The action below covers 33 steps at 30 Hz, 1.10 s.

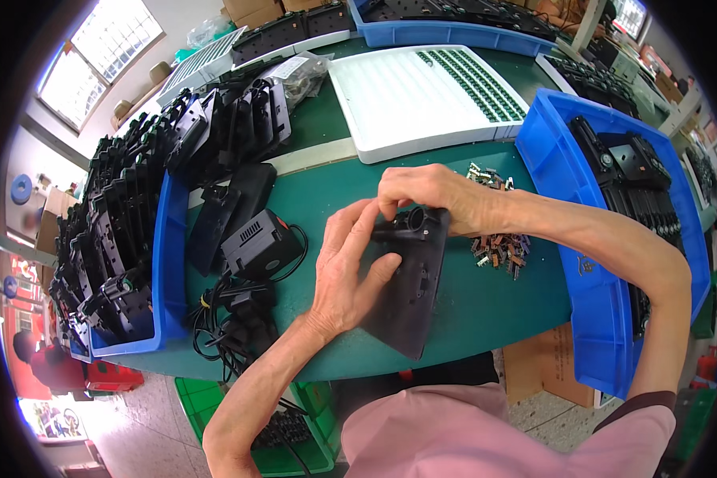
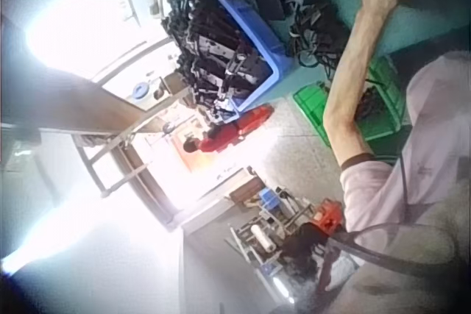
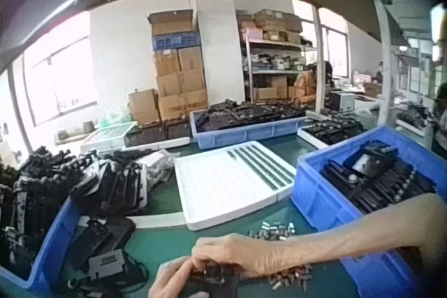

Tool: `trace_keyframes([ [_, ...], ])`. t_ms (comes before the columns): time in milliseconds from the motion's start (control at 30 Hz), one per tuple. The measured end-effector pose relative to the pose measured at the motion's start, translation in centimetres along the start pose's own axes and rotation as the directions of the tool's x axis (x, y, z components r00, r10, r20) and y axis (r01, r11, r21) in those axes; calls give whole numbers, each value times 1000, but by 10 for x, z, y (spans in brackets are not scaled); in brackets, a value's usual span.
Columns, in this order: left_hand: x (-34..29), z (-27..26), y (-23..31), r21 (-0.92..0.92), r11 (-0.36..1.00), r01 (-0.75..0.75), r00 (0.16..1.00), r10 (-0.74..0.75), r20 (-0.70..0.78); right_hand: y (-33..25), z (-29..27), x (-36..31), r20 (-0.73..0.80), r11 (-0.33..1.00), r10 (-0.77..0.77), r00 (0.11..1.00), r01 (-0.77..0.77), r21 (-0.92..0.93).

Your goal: The person assembles green circuit boards into small black plastic housings by hand, then places the completed assemblies into an assembly tray.

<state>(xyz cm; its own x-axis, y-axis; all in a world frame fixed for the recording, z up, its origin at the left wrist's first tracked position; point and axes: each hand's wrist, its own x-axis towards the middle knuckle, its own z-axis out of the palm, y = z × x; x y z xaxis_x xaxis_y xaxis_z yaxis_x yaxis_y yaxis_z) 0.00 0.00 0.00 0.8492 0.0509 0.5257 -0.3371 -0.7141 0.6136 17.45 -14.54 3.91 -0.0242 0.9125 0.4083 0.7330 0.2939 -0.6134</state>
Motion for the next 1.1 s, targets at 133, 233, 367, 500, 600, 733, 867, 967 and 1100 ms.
trace_keyframes([
  [133,2,4,-3,-13,986,164,985,-163,48,14,6,-3,120,990,130,984,-122,-70],
  [233,3,8,-4,7,984,177,982,-177,68,24,4,-6,126,978,46,991,-19,-207],
  [367,5,15,-1,153,986,70,995,-80,62,38,0,-14,153,839,-62,986,134,-528],
  [500,-2,10,1,244,969,45,995,-64,71,34,-1,-4,252,745,-85,964,230,-627],
  [600,-4,9,-3,266,962,62,996,-78,52,35,-24,7,169,742,-34,985,138,-656],
  [733,-1,12,6,334,940,69,994,-92,53,100,-85,34,-368,608,262,892,-449,-655],
  [867,1,14,6,343,935,85,994,-103,36,155,-138,45,-672,428,522,525,-843,-326],
  [967,2,13,9,349,930,115,990,-138,43,212,-142,28,-732,441,444,517,-837,-324],
  [1100,1,11,8,363,925,111,987,-145,66,230,-130,32,-779,447,384,496,-838,-313],
])
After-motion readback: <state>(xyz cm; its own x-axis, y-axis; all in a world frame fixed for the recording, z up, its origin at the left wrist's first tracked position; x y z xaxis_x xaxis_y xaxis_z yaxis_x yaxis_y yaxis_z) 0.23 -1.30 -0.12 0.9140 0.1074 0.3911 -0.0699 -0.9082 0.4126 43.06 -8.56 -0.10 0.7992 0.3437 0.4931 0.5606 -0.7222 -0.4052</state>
